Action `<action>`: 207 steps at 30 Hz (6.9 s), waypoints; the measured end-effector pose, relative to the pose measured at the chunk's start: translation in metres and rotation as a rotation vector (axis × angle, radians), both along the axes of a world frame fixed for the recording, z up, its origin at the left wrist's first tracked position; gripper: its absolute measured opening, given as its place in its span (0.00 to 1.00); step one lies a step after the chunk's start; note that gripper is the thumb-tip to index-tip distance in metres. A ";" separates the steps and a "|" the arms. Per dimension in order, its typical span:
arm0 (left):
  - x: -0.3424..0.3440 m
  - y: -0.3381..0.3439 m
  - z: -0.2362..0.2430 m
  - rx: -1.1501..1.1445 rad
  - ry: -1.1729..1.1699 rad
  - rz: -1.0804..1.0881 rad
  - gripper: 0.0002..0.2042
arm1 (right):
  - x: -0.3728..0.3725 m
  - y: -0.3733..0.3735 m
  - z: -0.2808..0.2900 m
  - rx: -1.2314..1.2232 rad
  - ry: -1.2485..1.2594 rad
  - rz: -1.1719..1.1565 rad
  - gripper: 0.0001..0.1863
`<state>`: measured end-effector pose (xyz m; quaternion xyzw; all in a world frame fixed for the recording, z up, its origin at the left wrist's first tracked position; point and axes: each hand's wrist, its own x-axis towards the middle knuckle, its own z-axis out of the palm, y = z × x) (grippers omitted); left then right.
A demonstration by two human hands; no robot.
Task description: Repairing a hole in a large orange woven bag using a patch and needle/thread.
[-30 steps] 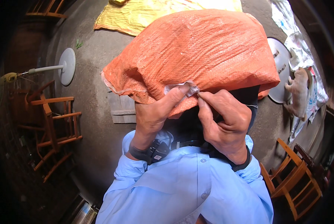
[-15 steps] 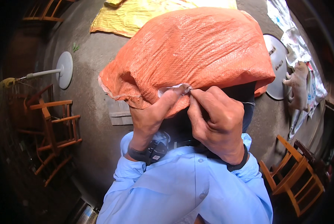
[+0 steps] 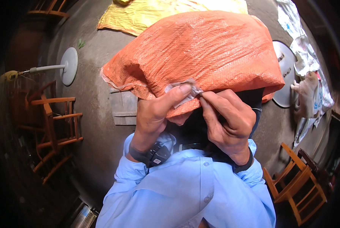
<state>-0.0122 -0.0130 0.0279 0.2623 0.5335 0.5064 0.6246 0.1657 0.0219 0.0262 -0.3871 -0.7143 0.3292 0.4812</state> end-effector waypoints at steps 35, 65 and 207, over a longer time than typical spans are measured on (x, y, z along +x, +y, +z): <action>0.004 0.015 0.005 -0.024 -0.491 0.072 0.18 | -0.003 0.004 -0.006 0.083 0.042 -0.001 0.10; -0.002 0.007 0.003 -0.016 -0.352 -0.033 0.16 | -0.002 0.001 -0.002 0.038 0.022 0.006 0.10; 0.009 0.005 0.005 -0.056 0.029 0.123 0.22 | 0.006 0.019 0.036 -0.241 -0.152 0.080 0.08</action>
